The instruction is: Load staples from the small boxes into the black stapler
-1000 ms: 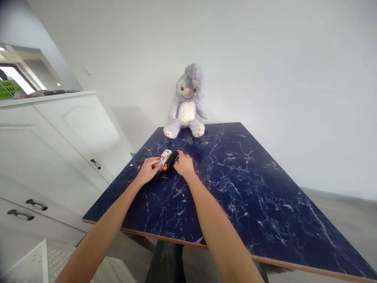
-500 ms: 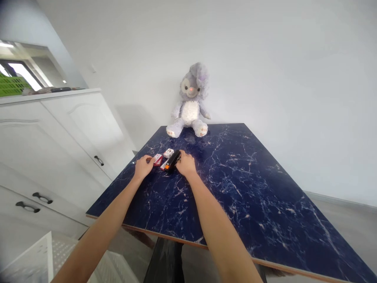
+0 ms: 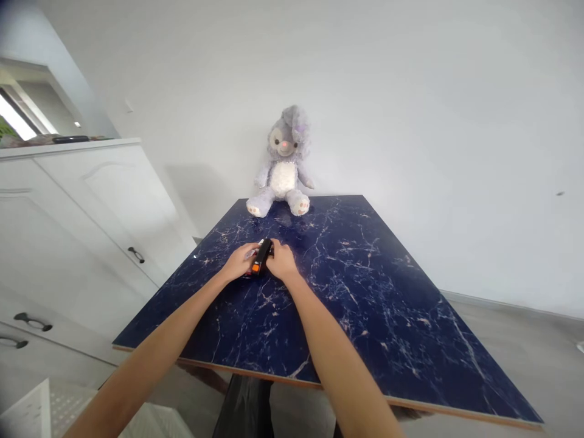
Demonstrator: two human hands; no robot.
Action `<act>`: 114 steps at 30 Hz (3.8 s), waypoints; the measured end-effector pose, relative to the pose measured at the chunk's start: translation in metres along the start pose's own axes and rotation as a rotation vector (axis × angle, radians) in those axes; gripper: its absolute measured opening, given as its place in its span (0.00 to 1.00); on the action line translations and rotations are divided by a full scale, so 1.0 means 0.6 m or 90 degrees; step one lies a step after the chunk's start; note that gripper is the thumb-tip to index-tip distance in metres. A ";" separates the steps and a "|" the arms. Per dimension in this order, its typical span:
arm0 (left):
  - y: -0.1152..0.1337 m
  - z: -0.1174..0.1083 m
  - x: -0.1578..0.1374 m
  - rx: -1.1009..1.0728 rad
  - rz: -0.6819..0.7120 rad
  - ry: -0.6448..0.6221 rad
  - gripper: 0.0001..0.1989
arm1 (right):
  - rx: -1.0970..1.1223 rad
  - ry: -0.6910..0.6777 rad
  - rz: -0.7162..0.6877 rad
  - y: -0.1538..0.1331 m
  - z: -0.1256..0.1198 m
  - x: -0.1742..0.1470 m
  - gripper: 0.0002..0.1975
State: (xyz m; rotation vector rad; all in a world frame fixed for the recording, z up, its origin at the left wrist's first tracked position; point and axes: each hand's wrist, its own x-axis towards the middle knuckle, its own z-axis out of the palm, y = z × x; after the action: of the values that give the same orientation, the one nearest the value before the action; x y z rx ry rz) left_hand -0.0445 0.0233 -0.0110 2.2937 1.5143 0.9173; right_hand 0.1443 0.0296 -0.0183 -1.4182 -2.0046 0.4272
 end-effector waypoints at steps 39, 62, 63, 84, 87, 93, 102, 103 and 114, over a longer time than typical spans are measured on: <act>0.093 0.032 0.005 0.016 0.093 -0.169 0.27 | 0.026 -0.208 -0.108 0.134 -0.221 -0.112 0.14; 0.108 0.025 -0.007 0.011 0.079 -0.146 0.15 | -0.039 -0.108 -0.049 0.147 -0.210 -0.120 0.16; 0.107 0.023 -0.007 0.007 0.075 -0.134 0.16 | -0.043 -0.107 -0.050 0.146 -0.210 -0.119 0.16; 0.114 0.014 -0.004 -0.022 0.064 -0.168 0.16 | 0.043 -0.109 -0.082 0.152 -0.213 -0.117 0.10; 0.103 0.017 0.000 -0.034 0.055 -0.154 0.15 | 0.042 -0.131 -0.090 0.151 -0.217 -0.117 0.09; 0.090 0.024 0.005 -0.051 0.016 -0.160 0.16 | 0.079 -0.143 -0.090 0.154 -0.219 -0.115 0.11; 0.092 0.016 0.013 -0.044 0.005 -0.181 0.16 | 0.118 -0.168 -0.079 0.152 -0.227 -0.115 0.10; 0.095 0.014 0.015 -0.049 0.002 -0.188 0.16 | 0.115 -0.168 -0.081 0.152 -0.227 -0.115 0.10; 0.113 -0.004 0.011 -0.060 0.004 -0.178 0.16 | 0.018 -0.221 -0.051 0.163 -0.272 -0.110 0.16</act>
State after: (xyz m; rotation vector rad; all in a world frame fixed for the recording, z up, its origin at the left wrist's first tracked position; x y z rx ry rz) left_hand 0.0060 -0.0005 0.0284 2.2484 1.3188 0.6219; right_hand 0.3369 -0.0112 0.0246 -1.3106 -2.3081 0.7033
